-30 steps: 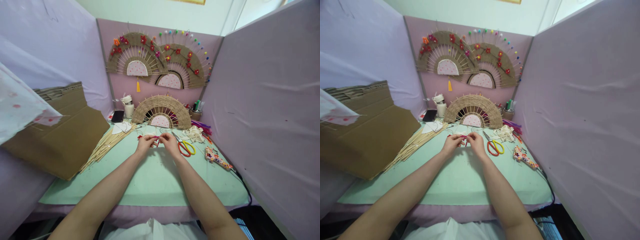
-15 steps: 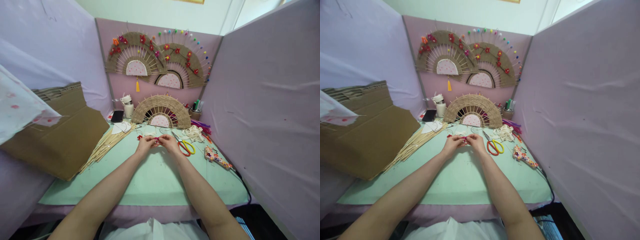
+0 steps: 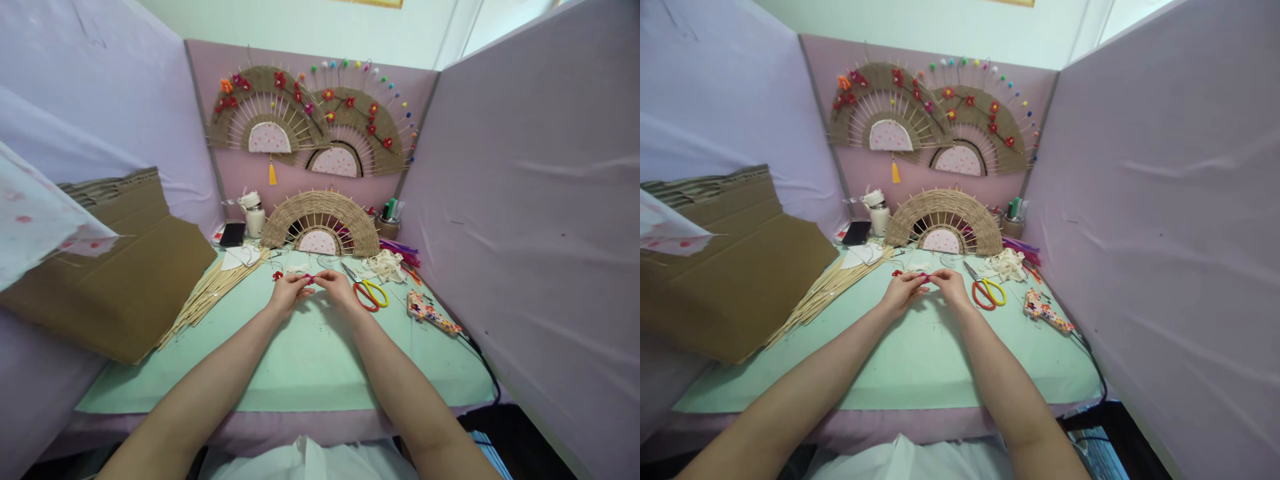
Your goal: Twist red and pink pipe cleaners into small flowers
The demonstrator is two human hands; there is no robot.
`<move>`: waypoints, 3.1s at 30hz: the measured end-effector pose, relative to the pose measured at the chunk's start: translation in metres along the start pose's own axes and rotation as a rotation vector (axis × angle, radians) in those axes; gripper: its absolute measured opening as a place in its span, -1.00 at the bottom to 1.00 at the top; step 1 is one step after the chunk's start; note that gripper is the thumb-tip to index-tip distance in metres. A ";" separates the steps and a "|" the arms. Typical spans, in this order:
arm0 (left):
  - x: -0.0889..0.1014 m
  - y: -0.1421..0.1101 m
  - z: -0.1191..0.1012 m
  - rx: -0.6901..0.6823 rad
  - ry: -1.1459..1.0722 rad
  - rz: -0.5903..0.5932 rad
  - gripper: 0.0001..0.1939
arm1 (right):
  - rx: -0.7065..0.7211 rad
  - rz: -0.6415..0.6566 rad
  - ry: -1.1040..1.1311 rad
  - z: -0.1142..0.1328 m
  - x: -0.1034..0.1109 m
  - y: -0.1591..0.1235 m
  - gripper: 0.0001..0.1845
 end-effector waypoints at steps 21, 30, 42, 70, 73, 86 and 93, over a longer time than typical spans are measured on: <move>0.004 0.004 -0.013 -0.132 0.144 -0.062 -0.87 | -0.081 -0.005 -0.005 -0.013 0.008 0.009 -0.73; -0.009 0.000 -0.022 -0.291 0.460 0.005 -0.83 | -0.322 0.176 0.219 -0.031 -0.018 0.000 -0.75; -0.006 0.002 -0.015 -0.196 0.500 0.001 -0.89 | -0.252 0.214 0.104 -0.031 -0.022 0.000 -0.74; 0.001 -0.003 -0.038 -0.309 0.669 -0.045 -0.78 | -0.433 0.296 0.444 -0.033 -0.035 -0.005 -0.74; -0.012 -0.010 -0.042 -0.404 0.768 -0.016 -0.80 | -0.511 0.359 0.631 -0.033 -0.048 -0.009 -0.76; -0.008 -0.005 -0.033 -0.299 0.838 -0.009 -0.78 | -0.367 0.329 0.324 -0.034 -0.038 -0.007 -0.85; -0.007 -0.002 -0.018 -0.140 0.846 0.011 -0.82 | -0.009 0.187 -0.503 -0.003 -0.022 -0.003 -0.82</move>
Point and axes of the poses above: each hand's wrist, its own y-axis towards the middle knuckle, its own x-axis out of the back of the hand, z = x × y, the point moved 9 cm from there along y, towards the middle knuckle, and after that the axes turned 10 degrees about z, right-handed, at the moved point
